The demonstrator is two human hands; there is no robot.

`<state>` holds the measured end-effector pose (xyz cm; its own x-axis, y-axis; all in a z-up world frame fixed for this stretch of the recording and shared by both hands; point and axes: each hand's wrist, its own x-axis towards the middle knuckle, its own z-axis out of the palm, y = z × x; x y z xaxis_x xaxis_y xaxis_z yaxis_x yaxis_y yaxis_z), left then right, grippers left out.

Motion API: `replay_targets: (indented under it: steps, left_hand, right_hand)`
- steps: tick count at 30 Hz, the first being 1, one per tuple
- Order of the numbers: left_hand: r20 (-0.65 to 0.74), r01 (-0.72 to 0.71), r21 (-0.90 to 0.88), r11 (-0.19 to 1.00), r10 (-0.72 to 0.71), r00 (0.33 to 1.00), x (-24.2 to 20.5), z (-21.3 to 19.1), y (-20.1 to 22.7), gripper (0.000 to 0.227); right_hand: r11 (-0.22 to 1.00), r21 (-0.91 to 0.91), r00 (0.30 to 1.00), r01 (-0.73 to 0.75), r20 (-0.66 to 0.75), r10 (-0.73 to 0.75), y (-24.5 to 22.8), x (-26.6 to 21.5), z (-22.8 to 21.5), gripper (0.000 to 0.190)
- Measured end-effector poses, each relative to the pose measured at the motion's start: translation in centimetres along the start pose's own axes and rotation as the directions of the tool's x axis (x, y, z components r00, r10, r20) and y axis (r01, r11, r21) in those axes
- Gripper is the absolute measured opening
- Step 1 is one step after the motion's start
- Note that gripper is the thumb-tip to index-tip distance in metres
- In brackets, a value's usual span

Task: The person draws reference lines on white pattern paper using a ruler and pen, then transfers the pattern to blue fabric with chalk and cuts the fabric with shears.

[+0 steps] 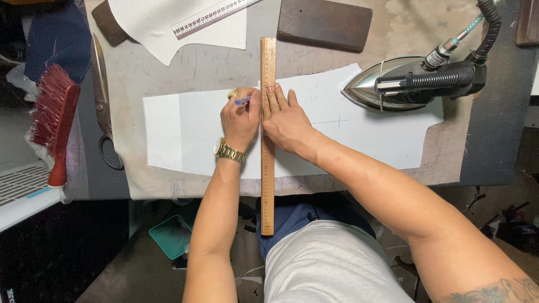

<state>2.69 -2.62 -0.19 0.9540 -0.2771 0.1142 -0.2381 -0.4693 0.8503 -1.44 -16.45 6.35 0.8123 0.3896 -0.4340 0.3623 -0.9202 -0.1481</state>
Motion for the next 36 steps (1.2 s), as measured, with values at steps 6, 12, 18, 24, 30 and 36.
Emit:
replay_targets:
  steps: [6, 12, 18, 24, 30, 36]
  left_hand:
    - [-0.03, -0.012, -0.009, 1.0, 0.012, 0.999, 1.3, 1.4, -0.9, 0.039]
    - [-0.143, -0.103, 0.111, 0.988, 0.118, 0.983, 5.7, 2.5, -1.0, 0.034]
    - [0.008, -0.035, -0.03, 0.999, 0.035, 0.999, -0.2, 0.6, 0.1, 0.029]
    - [0.028, -0.052, 0.049, 0.997, 0.05, 0.998, -3.2, -0.9, -0.9, 0.029]
    - [-0.087, -0.067, -0.007, 0.998, 0.066, 0.994, 3.3, 1.4, -1.0, 0.041]
    - [-0.043, -0.051, -0.083, 0.995, 0.047, 0.998, 3.0, 0.2, -0.2, 0.043]
  right_hand:
    - [1.0, 0.001, 1.0, -0.005, -0.023, 0.006, 0.0, 0.0, 0.7, 0.055]
    - [0.981, -0.189, 0.996, -0.05, -0.088, 0.034, 0.4, 1.3, 6.1, 0.068]
    - [1.0, 0.003, 1.0, -0.004, -0.025, 0.004, 0.2, 0.4, 1.5, 0.063]
    - [0.999, 0.032, 0.999, -0.015, -0.033, 0.016, 0.1, 0.4, 1.3, 0.058]
    - [0.999, 0.038, 1.0, -0.017, 0.007, 0.017, -0.1, 0.1, 0.2, 0.055]
    - [1.0, 0.024, 1.0, -0.019, 0.01, 0.019, -0.2, 0.0, -0.3, 0.052]
